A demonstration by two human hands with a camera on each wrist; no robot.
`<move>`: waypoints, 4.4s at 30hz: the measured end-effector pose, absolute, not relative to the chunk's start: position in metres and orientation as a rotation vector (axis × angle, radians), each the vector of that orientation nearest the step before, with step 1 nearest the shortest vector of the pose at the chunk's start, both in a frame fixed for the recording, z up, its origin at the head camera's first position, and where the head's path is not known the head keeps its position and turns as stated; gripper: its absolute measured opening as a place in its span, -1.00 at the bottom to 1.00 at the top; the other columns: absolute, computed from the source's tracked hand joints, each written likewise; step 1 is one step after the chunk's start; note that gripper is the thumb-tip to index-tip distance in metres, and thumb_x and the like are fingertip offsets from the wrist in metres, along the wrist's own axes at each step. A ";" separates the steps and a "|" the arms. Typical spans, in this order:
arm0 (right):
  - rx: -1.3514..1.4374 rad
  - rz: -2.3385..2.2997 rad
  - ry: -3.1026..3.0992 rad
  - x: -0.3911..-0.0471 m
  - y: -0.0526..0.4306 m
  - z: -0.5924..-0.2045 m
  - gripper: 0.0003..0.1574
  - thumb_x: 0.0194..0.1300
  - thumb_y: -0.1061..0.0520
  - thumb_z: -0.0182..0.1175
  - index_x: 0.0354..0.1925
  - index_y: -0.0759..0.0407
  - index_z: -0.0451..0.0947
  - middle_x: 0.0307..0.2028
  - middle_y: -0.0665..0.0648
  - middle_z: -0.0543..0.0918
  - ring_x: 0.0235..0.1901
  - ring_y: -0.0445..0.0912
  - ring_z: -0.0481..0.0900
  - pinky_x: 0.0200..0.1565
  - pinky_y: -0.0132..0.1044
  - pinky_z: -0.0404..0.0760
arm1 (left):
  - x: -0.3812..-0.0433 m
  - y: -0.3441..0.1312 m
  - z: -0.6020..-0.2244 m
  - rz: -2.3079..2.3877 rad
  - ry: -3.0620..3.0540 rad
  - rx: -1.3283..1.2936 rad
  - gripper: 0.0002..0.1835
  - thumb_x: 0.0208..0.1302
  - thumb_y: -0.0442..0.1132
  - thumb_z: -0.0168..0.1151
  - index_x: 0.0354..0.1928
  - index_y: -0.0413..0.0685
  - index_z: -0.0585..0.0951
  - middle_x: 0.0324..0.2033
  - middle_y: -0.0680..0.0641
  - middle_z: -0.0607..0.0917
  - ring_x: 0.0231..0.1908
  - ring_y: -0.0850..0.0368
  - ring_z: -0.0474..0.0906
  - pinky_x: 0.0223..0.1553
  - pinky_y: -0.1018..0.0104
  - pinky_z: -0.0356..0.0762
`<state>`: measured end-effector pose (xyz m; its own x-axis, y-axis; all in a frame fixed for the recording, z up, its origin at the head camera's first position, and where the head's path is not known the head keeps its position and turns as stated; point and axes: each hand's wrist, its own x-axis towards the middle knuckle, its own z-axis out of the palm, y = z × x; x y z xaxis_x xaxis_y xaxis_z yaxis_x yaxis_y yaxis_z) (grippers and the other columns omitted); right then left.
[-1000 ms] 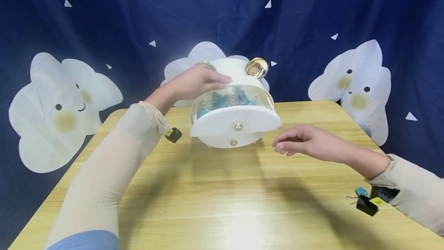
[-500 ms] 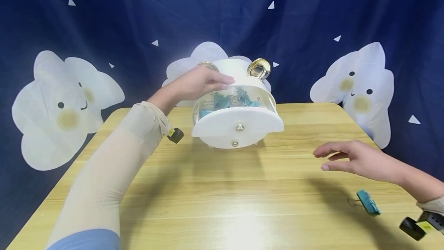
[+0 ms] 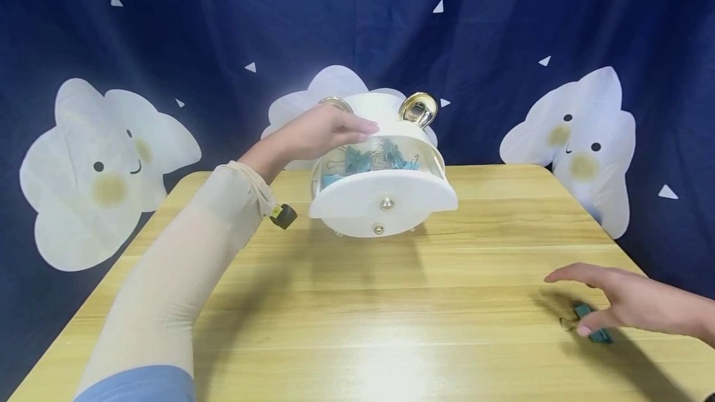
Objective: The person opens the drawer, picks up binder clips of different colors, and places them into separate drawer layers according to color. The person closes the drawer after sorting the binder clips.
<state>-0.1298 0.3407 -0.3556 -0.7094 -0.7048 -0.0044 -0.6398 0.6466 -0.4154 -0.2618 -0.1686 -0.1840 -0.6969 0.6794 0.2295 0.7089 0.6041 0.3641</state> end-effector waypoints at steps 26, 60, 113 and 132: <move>-1.255 -0.151 2.864 -0.141 0.338 -0.361 -0.47 -0.03 -0.11 0.53 -0.13 0.07 0.61 -0.23 -0.23 0.58 -0.28 -0.36 0.55 -0.38 -0.36 0.58 | -0.261 -0.168 -0.182 -0.662 -2.777 -1.172 -0.63 0.39 -0.22 0.22 0.21 0.03 0.60 0.13 0.05 0.63 0.14 0.16 0.51 0.22 0.26 0.40; -1.675 -0.261 3.080 -0.182 0.212 -0.218 -0.41 -0.04 0.08 0.55 0.00 0.07 0.60 -0.11 -0.15 0.62 -0.35 -0.32 0.54 -0.32 -0.38 0.60 | -0.261 -0.169 -0.185 -0.652 -2.753 -1.183 -0.65 0.39 -0.22 0.22 0.19 0.02 0.61 0.09 0.04 0.65 0.08 0.18 0.54 0.17 0.28 0.45; -1.482 -0.487 3.287 -0.229 0.103 -0.216 -0.87 0.24 0.35 0.22 -0.37 0.14 0.59 -0.42 0.03 0.63 -0.45 -0.10 0.55 -0.36 -0.12 0.57 | -0.261 -0.169 -0.186 -0.654 -2.760 -1.179 -0.64 0.39 -0.20 0.22 0.21 0.04 0.60 0.09 0.06 0.66 0.05 0.20 0.53 0.16 0.30 0.45; -1.237 -0.665 3.175 -0.221 0.123 -0.200 -0.88 0.18 0.29 0.38 -0.28 0.14 0.66 -0.35 0.05 0.74 -0.32 -0.10 0.71 -0.24 -0.19 0.67 | -0.256 -0.168 -0.183 -0.669 -2.775 -1.162 -0.64 0.40 -0.23 0.21 0.20 0.01 0.60 0.14 0.04 0.62 0.15 0.17 0.51 0.21 0.30 0.41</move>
<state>-0.2206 0.1228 -0.1998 -0.6990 -0.5721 0.4290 -0.6962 0.6816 -0.2253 -0.2560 -0.1677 -0.1830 -0.7140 0.6655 0.2174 0.6915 0.6217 0.3679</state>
